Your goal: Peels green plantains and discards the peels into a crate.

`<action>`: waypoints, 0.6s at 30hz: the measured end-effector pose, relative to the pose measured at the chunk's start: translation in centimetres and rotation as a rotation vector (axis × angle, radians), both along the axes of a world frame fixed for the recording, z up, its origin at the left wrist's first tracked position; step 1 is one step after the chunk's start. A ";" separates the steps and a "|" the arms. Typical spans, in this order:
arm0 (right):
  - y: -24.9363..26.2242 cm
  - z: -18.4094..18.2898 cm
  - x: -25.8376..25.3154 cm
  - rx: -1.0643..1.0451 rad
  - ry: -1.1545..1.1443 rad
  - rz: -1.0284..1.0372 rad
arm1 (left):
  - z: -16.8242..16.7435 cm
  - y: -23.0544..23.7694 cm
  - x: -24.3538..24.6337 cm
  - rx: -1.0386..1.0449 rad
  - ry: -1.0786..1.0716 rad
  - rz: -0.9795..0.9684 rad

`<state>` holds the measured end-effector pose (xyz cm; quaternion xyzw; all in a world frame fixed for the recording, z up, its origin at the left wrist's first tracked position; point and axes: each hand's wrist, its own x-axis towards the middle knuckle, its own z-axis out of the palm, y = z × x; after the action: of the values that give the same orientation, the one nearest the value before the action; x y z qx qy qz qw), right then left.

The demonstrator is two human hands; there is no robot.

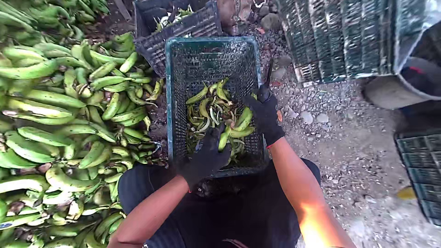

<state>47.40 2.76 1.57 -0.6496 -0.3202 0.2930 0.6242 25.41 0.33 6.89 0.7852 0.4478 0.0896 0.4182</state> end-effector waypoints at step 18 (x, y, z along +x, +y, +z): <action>2.8 -0.7 -2.0 -0.691 -0.285 0.336 | -3.0 4.2 -5.2 -0.127 -0.126 0.242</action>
<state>45.43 5.52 0.87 -0.7937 -0.3879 0.3884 0.2622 20.24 4.49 3.93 0.6904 0.5167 0.1598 0.4805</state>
